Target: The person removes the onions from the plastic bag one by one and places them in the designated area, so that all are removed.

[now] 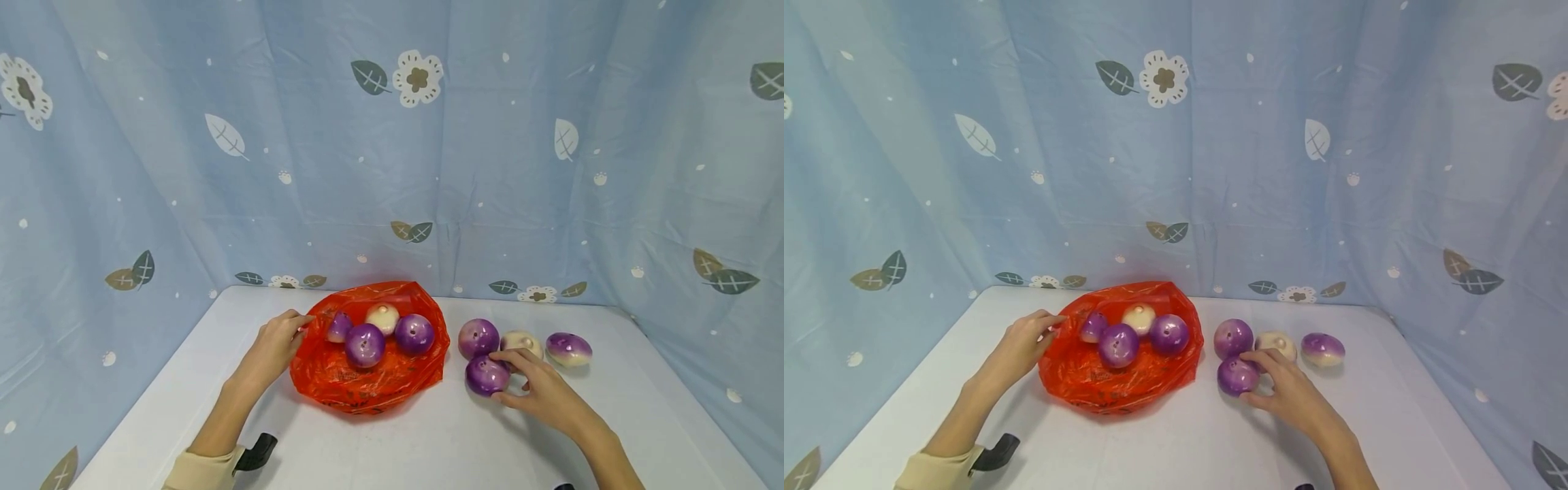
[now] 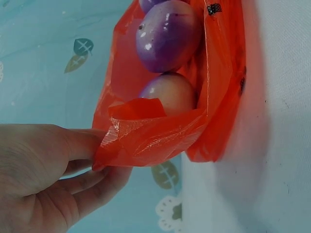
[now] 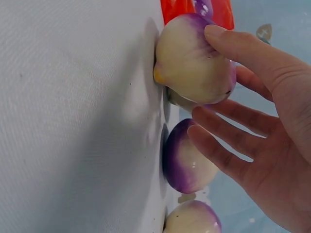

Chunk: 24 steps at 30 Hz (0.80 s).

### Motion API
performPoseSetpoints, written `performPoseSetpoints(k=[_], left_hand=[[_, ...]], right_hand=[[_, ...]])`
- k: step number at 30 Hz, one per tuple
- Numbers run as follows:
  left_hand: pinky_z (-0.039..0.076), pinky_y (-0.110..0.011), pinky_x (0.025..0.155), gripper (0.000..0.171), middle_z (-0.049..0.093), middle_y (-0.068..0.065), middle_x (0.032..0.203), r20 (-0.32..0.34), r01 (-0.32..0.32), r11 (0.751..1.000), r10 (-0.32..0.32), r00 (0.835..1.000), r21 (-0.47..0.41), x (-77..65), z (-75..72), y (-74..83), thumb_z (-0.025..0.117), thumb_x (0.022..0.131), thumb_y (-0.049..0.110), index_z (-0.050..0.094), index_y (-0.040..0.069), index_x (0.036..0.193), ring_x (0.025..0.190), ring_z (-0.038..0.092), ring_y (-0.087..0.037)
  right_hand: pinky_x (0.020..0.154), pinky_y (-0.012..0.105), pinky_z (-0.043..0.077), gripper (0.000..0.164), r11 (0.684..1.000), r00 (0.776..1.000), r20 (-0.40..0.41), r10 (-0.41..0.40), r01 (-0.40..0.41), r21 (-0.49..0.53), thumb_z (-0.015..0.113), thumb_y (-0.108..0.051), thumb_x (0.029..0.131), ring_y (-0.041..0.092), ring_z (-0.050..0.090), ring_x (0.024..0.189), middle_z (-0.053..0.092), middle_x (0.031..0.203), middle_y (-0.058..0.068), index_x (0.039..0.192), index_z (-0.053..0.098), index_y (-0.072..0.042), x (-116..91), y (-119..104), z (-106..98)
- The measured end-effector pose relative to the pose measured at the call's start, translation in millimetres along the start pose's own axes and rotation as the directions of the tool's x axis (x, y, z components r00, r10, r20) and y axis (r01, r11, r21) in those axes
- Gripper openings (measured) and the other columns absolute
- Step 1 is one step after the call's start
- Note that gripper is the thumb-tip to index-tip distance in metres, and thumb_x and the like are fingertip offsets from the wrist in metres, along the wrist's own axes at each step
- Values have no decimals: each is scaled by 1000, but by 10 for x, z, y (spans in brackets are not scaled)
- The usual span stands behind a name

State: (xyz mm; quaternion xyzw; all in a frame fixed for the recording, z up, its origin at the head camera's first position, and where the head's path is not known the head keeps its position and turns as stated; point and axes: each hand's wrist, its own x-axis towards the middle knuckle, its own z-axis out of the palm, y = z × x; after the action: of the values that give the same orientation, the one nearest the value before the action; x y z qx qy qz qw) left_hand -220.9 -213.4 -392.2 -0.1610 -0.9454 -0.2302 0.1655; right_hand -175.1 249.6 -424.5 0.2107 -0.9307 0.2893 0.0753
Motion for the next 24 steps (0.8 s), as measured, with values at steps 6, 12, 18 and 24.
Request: performPoseSetpoints(k=[6,12,18,24], left_hand=[[62,-39,74,31,69,-16,97,2,-3,1000,3,1000,5,-6,-10,5,72,82,-7,70,-4,113,86,70,-28],[62,-40,75,30,69,-16,96,0,-9,1000,9,1000,6,-8,-2,4,71,83,-6,70,-4,113,86,70,-28],[62,-40,74,30,69,-17,97,-9,-28,1000,28,1000,-4,-7,-18,11,71,82,-8,70,-5,112,86,70,-29],[62,-39,74,31,69,-17,99,3,-11,1000,11,1000,1,-13,-23,16,71,83,-6,70,-5,113,87,70,-28]], right_hand=[[67,24,56,58,1000,1000,-5,-10,10,-3,83,-38,76,16,65,99,63,122,-2,128,60,-24,4,-1,-3],[65,24,55,57,1000,1000,-18,-25,25,-4,83,-37,76,15,66,97,62,120,-1,127,61,-24,-4,11,0],[65,25,55,57,1000,999,-25,-21,21,-1,81,-42,78,18,67,98,61,121,-1,128,60,-24,-6,9,-10],[66,26,56,57,1000,1000,-21,-14,14,0,79,-45,79,19,67,100,61,122,0,128,60,-24,-2,8,-14]])
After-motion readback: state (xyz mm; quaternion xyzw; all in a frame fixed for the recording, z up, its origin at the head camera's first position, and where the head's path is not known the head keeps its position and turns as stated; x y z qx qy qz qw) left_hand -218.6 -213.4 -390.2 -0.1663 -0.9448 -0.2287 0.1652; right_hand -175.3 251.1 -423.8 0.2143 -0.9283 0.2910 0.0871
